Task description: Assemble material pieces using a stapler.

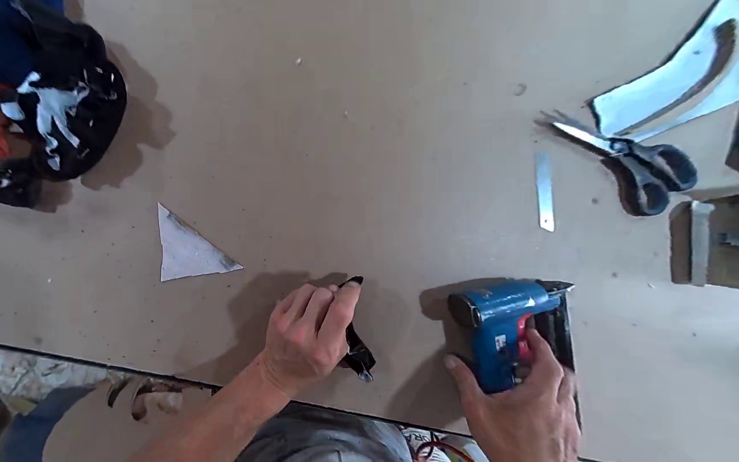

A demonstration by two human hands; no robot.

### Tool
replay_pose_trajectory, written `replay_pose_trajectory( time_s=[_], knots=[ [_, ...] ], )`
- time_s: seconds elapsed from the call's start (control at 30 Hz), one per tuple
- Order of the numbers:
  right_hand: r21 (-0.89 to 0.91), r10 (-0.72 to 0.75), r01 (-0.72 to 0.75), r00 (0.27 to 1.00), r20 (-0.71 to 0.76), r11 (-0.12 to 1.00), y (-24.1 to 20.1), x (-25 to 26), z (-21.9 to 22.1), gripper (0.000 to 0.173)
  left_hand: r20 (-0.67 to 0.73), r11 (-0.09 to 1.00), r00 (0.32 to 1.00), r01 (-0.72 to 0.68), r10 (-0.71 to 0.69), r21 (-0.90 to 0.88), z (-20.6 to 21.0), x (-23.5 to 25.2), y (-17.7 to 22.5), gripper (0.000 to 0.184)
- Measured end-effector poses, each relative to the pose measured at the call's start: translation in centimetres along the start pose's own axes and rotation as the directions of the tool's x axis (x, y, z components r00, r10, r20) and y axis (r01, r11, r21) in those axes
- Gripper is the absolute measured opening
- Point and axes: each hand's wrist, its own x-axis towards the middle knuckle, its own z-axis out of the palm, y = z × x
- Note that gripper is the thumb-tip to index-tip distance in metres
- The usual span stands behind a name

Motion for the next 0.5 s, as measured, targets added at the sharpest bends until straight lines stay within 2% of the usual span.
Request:
replay_pose_trajectory(
  time_s=[0.07, 0.13, 0.23, 0.3, 0.37, 0.43, 0.5],
  knots=[
    [0.039, 0.066, -0.068, 0.997, 0.041, 0.997, 0.4, 0.2, 0.2, 0.099, -0.014, 1.000, 1.000, 0.021, -0.021, 0.003, 0.1, -0.1, 0.1, 0.028],
    [0.016, 0.101, -0.103, 0.989, 0.106, 0.995, 0.5, 0.5, -0.6, 0.095, -0.009, 1.000, 1.000, 0.019, -0.019, 0.003, 0.1, -0.1, 0.1, 0.024],
    [0.040, 0.051, -0.058, 0.985, 0.166, 0.997, 0.4, 0.4, -2.4, 0.082, -0.013, 0.999, 0.999, 0.032, -0.031, 0.020, 0.1, -0.2, 0.1, 0.020],
    [0.132, -0.029, 0.003, 0.979, 0.202, 0.991, -0.2, 0.4, -4.5, 0.065, -0.019, 0.999, 0.999, 0.047, -0.047, 0.018, 0.1, -0.1, 0.1, 0.017],
    [0.317, -0.146, 0.059, 0.955, 0.257, 0.947, -0.8, 1.0, -6.2, 0.042, -0.018, 0.998, 0.998, 0.066, -0.065, 0.017, 0.1, -0.1, 0.2, 0.016],
    [0.456, -0.285, 0.106, 0.895, 0.344, 0.884, -1.7, 1.8, -7.4, 0.039, -0.015, 0.997, 0.997, 0.077, -0.077, 0.010, 0.2, -0.1, 0.1, 0.017],
    [0.442, -0.420, 0.227, 0.810, 0.408, 0.868, -3.6, 2.8, -7.9, 0.038, -0.006, 0.996, 0.996, 0.091, -0.091, 0.017, 0.3, -0.2, 0.1, 0.019]
  ],
)
